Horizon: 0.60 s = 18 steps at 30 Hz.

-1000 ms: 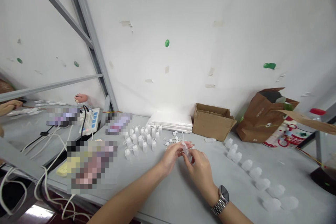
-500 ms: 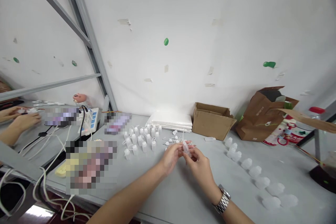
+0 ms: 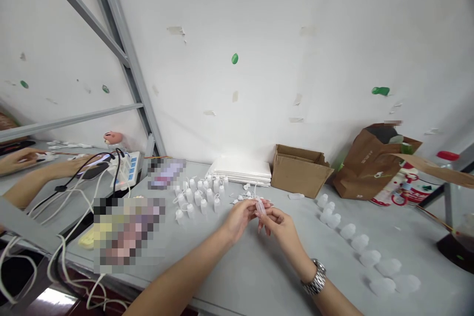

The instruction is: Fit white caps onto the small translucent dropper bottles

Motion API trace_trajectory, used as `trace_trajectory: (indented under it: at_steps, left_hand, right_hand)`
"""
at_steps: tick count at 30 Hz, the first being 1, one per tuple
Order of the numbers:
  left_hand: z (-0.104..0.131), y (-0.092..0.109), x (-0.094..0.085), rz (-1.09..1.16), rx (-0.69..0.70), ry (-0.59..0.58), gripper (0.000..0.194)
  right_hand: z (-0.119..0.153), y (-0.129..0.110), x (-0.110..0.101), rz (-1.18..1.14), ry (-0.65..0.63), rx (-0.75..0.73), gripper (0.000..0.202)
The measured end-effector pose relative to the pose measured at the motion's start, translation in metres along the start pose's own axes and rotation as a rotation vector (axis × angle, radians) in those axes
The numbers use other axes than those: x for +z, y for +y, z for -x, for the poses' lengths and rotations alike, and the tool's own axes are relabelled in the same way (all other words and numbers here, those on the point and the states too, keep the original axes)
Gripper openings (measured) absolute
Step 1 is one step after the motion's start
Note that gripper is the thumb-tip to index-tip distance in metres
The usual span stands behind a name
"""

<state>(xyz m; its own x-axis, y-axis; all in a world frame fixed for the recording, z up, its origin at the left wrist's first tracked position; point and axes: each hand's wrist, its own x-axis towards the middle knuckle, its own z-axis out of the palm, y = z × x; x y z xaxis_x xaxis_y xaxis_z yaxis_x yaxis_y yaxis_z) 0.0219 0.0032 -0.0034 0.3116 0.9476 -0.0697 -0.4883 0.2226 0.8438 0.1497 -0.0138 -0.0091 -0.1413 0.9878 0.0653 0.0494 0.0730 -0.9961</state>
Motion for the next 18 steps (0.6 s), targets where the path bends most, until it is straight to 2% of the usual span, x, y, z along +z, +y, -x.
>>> trace_trajectory:
  at_steps: [3,9,18]
  left_hand:
    - [0.0008,0.0009,0.0016,-0.02,0.025,0.009,0.025]
    - [0.0031,0.0023,0.0041,-0.075,0.068,0.031,0.022]
    - [0.0,-0.0033,-0.0006,-0.082,0.09,-0.004,0.027]
  right_hand:
    - [0.0017,0.0011,0.001,0.072,0.016,-0.019,0.037]
    - [0.0073,0.0064,0.0045,0.372,0.188,-0.19,0.03]
    - [0.009,0.0101,0.0062,0.53,0.231,-0.259,0.022]
